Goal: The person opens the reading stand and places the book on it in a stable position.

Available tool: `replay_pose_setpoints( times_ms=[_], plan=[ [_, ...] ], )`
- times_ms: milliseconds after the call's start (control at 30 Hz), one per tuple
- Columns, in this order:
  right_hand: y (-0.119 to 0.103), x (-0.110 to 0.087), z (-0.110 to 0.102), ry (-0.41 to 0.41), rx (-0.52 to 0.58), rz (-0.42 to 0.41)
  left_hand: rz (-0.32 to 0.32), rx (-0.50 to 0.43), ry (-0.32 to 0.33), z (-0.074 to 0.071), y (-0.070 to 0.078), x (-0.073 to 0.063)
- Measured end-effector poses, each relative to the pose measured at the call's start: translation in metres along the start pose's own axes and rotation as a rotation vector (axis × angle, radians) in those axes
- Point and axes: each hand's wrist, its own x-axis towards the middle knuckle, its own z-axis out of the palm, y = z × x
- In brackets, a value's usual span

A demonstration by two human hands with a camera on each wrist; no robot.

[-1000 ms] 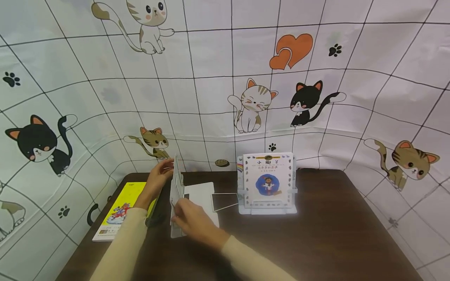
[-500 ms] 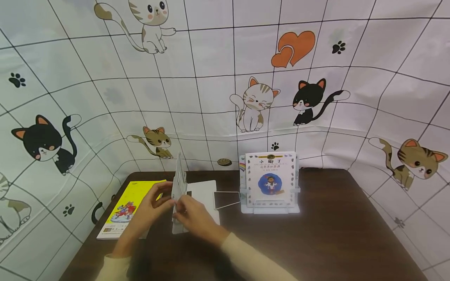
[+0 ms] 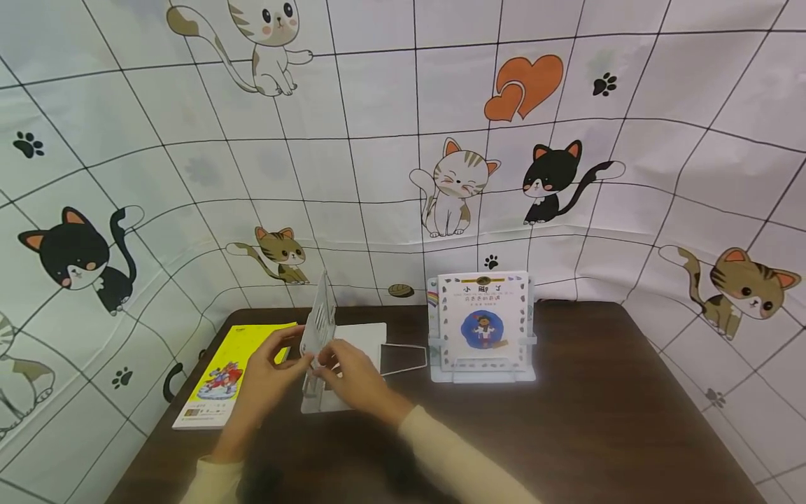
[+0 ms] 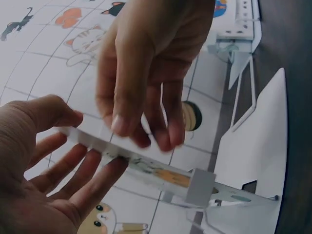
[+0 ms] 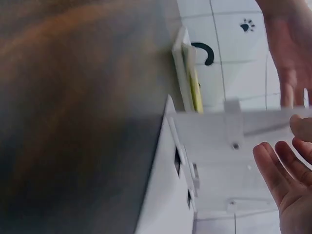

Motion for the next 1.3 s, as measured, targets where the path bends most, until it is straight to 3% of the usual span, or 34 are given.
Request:
replay_pose_setpoints(
  times_ms=[167,400,733,967,1300],
  plan=[
    [0.007,0.014,-0.020,0.075,-0.014,0.013,0.013,0.057,0.001,-0.012,-0.007,0.003],
    [0.020,0.037,-0.048,0.140,-0.048,0.104,-0.016,0.079,-0.076,-0.029,-0.011,0.003],
    [0.033,0.078,-0.079,0.188,0.055,0.210,0.013,-0.017,-0.166,-0.037,-0.017,0.004],
    [0.037,0.091,-0.083,0.108,0.110,0.218,-0.011,-0.068,-0.188,-0.038,-0.018,0.003],
    [0.048,0.091,-0.074,0.264,0.083,0.258,-0.035,-0.035,-0.175,-0.039,-0.022,0.004]
  ],
)
